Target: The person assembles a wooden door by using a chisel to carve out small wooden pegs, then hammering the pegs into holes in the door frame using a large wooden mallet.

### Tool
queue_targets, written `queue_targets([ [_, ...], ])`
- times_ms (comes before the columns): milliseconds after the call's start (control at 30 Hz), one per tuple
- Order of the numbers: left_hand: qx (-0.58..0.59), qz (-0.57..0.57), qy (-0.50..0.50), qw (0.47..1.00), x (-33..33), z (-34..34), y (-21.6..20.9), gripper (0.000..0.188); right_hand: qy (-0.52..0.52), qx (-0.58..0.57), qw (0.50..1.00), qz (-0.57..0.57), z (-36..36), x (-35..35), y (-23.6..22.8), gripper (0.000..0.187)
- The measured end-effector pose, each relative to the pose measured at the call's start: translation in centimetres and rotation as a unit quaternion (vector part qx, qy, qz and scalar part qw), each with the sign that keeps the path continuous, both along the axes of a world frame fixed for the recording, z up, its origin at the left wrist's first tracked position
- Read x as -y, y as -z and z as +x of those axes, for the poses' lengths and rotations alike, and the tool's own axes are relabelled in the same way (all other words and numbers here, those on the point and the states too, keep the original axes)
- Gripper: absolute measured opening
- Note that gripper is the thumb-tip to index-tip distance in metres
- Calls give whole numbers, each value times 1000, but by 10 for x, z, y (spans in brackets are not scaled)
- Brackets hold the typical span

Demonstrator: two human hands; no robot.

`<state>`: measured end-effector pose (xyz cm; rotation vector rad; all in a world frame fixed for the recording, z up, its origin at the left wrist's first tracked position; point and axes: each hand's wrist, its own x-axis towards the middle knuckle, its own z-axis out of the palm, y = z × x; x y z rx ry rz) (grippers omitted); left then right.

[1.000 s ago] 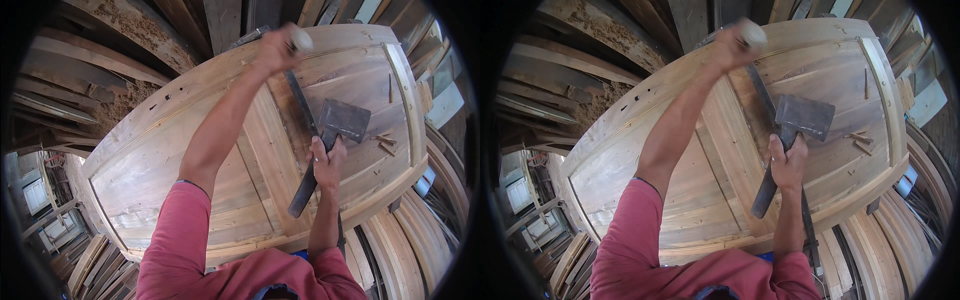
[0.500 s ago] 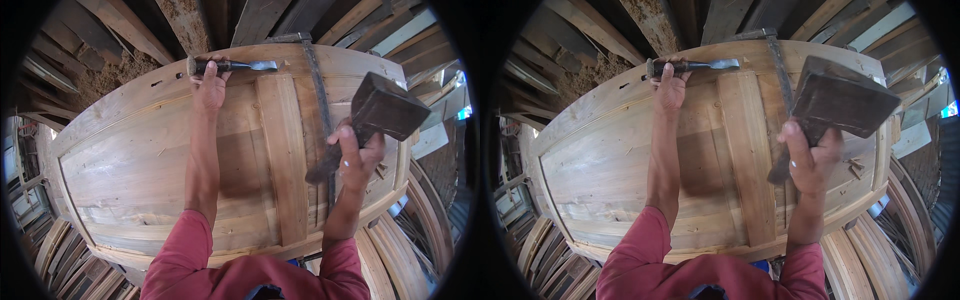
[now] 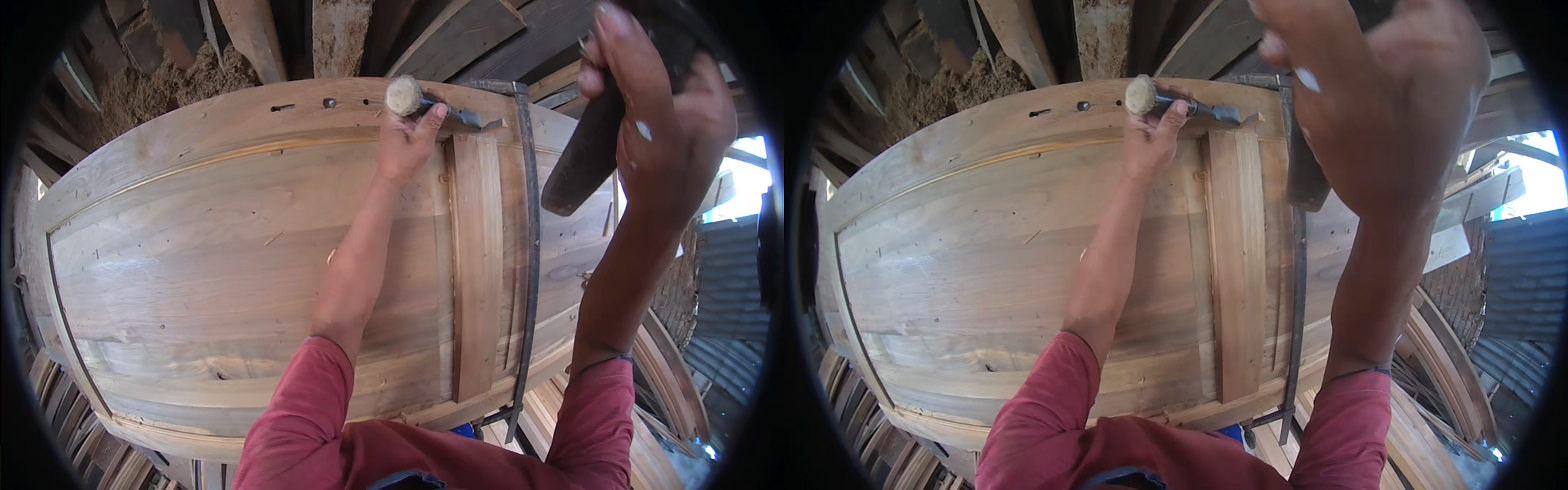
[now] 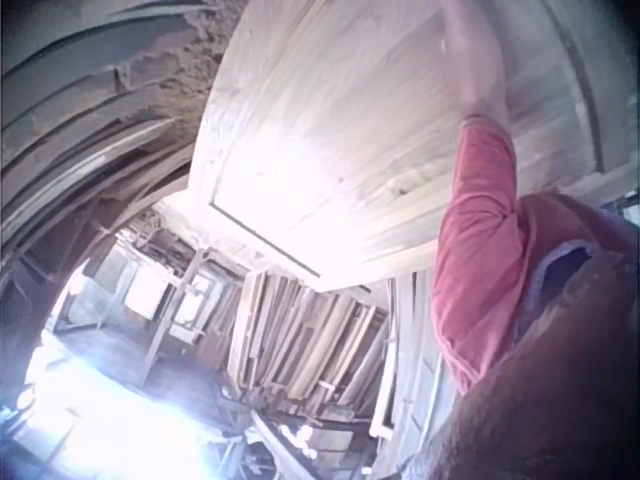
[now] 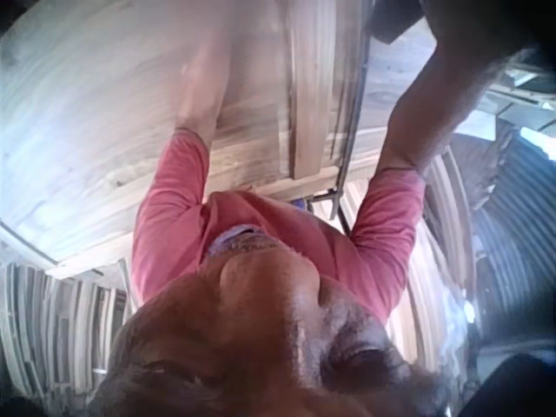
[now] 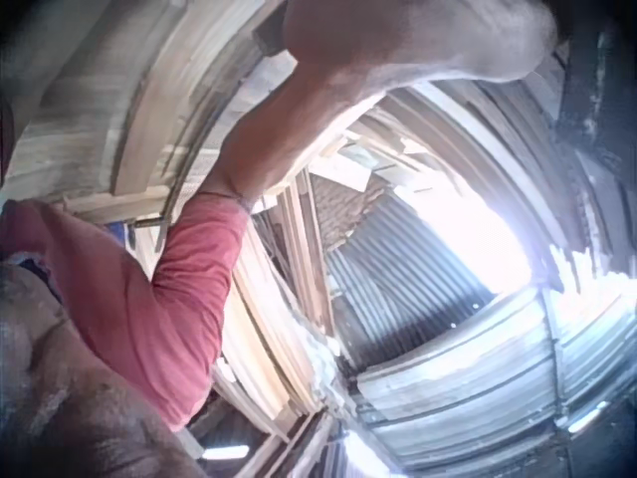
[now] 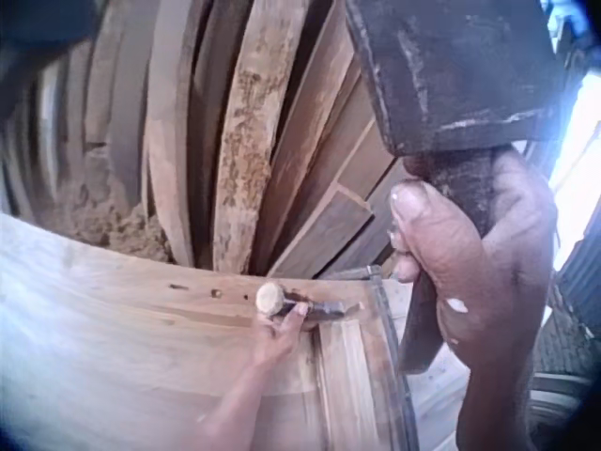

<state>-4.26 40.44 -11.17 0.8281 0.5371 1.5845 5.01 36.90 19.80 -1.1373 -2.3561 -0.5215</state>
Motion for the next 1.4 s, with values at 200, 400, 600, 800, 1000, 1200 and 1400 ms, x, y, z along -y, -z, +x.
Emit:
queue_targets([
  [200,21,-34,-1,999,-4,-8,5,22,-11,-31,996,-89,-47,-32,-23,24],
  [400,35,-33,-20,999,-8,-6,11,21,12,102,959,-262,-96,-65,15,26],
  [600,-47,-44,10,998,-1,-4,8,27,184,283,888,-311,-61,-72,58,31],
  [800,53,-83,1,995,1,-4,-5,29,-20,32,944,-326,-97,-50,11,20],
  [1000,29,-91,38,995,-2,-7,-2,29,118,365,857,-343,-92,-72,73,24],
  [1200,60,-94,5,994,3,-7,-9,26,42,164,952,-254,-116,-65,38,17],
  [1400,42,-115,25,992,2,-8,-6,28,141,382,842,-354,-96,-72,67,26],
])
